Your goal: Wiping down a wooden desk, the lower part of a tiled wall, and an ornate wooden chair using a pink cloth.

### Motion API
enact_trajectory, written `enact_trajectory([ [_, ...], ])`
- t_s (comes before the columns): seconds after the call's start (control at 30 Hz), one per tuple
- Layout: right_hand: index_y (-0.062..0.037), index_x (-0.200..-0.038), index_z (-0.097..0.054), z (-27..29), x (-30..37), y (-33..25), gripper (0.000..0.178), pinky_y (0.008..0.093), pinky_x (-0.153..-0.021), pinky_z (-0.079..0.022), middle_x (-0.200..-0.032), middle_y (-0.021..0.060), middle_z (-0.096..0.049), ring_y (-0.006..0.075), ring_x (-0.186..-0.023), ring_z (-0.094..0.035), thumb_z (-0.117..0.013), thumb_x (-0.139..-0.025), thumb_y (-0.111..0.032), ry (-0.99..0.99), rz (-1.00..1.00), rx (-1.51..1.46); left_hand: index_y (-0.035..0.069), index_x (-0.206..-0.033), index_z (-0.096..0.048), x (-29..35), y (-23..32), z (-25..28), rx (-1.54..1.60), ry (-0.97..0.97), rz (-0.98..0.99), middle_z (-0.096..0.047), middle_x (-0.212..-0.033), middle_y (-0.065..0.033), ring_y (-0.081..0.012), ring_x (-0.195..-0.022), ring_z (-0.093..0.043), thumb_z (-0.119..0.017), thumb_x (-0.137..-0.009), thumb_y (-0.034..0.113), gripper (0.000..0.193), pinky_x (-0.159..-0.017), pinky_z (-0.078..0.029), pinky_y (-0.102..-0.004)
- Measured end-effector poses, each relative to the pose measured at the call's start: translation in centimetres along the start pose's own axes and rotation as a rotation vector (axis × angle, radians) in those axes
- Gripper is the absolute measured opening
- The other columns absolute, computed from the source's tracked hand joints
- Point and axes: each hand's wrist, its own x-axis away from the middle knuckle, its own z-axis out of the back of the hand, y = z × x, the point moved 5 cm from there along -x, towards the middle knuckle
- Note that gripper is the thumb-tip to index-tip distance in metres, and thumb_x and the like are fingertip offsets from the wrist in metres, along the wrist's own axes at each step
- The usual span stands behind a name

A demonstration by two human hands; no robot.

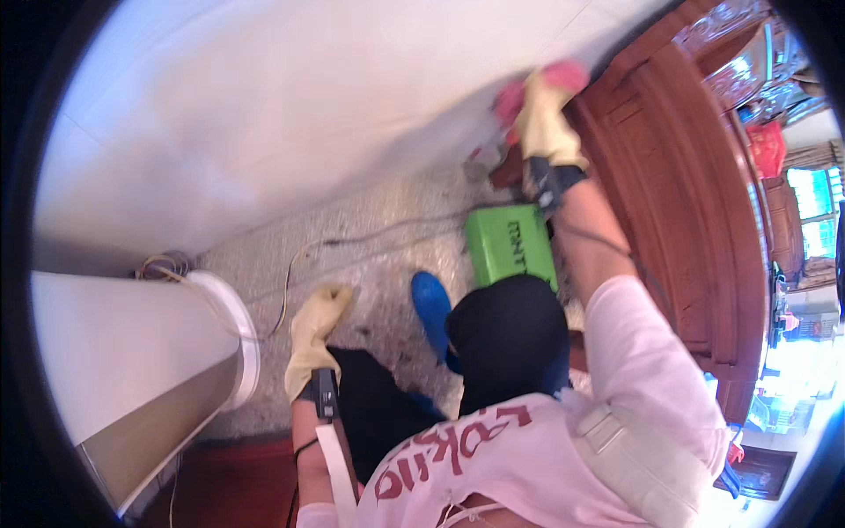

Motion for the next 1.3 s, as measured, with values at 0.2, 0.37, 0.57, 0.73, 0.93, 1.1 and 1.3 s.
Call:
enact_trajectory([
  [0.2, -0.0101, -0.115, -0.066, -6.2, 2.5, -9.3, 0.019, 0.0442, -0.067, -0.054, -0.083, 0.0114, -0.069, 0.0301, -0.077, -0.069, -0.059, -0.104, -0.024, -0.263, -0.934, -1.341, -0.003, -0.110, -0.073, -5.1, -3.2, -2.4, 0.086, -0.084, 0.032, -0.076, -0.095, -0.0121, -0.0214, -0.086, -0.072, -0.060, -0.098, 0.043, 0.050, -0.081, -0.054, -0.0363],
  [0.37, -0.0101, -0.141, -0.047, 3.2, -8.7, -4.4, 0.062, 0.0399, -0.096, -0.052, -0.126, 0.0069, -0.061, 0.0223, -0.111, -0.061, -0.080, -0.088, -0.016, 0.241, -0.469, -1.007, -0.004, -0.110, -0.072, -7.0, -1.5, -1.9, 0.188, -0.150, 0.101, -0.076, -0.098, -0.0134, -0.0193, -0.087, -0.073, -0.062, -0.099, 0.038, 0.045, -0.079, -0.055, -0.0369],
  [0.57, 0.0014, -0.161, -0.025, 18.0, -18.2, -12.1, 0.108, 0.0525, -0.122, -0.029, -0.155, 0.0370, -0.039, 0.0522, -0.146, -0.034, -0.083, -0.083, -0.045, 0.706, 0.178, -0.229, -0.003, -0.116, -0.070, -3.9, 8.7, 5.2, 0.063, 0.452, -0.275, -0.076, -0.098, -0.0170, -0.0282, -0.087, -0.073, -0.060, -0.099, 0.021, 0.031, -0.082, -0.056, -0.0408],
  [0.73, -0.0288, -0.150, -0.052, 13.0, -10.2, -26.9, 0.080, 0.0682, -0.113, -0.031, -0.149, 0.0204, -0.046, 0.0479, -0.140, -0.038, -0.085, -0.078, -0.039, 0.202, 0.920, 0.200, -0.003, -0.147, -0.051, 4.7, 21.4, 15.6, 0.316, 1.101, -0.619, -0.055, -0.147, -0.0266, -0.0409, -0.136, -0.052, -0.063, -0.101, 0.011, 0.049, -0.114, -0.041, -0.0469],
  [0.93, -0.0149, -0.138, -0.062, 18.9, -18.8, -20.9, 0.043, 0.0378, -0.097, -0.054, -0.130, 0.0091, -0.063, 0.0266, -0.117, -0.063, -0.069, -0.096, -0.020, 0.345, 0.993, 0.136, 0.001, -0.156, -0.041, 13.6, 30.5, 28.1, 0.107, 1.544, -0.864, -0.036, -0.160, -0.0309, -0.0456, -0.151, -0.031, -0.065, -0.098, 0.010, 0.063, -0.123, -0.029, -0.0518],
  [1.1, -0.0059, -0.150, -0.052, 29.8, -26.1, -3.5, 0.058, 0.0460, -0.121, -0.036, -0.148, 0.0239, -0.056, 0.0421, -0.141, -0.048, -0.063, -0.099, -0.031, 0.804, 0.495, -0.048, 0.007, -0.164, -0.025, 11.4, 29.6, 33.4, 0.110, 1.500, -0.662, -0.017, -0.167, -0.0332, -0.0463, -0.157, -0.016, -0.070, -0.097, 0.021, 0.082, -0.126, -0.022, -0.0518],
  [1.3, -0.0209, -0.153, -0.052, 15.9, -18.6, -17.2, 0.064, 0.0572, -0.118, -0.034, -0.149, 0.0131, -0.057, 0.0430, -0.141, -0.046, -0.069, -0.091, -0.023, 0.786, 0.802, -0.050, 0.010, -0.166, -0.001, 9.8, 28.0, 34.4, -0.123, 1.477, -0.447, -0.004, -0.168, -0.0348, -0.0547, -0.155, -0.007, -0.077, -0.093, 0.032, 0.108, -0.127, -0.019, -0.0542],
])
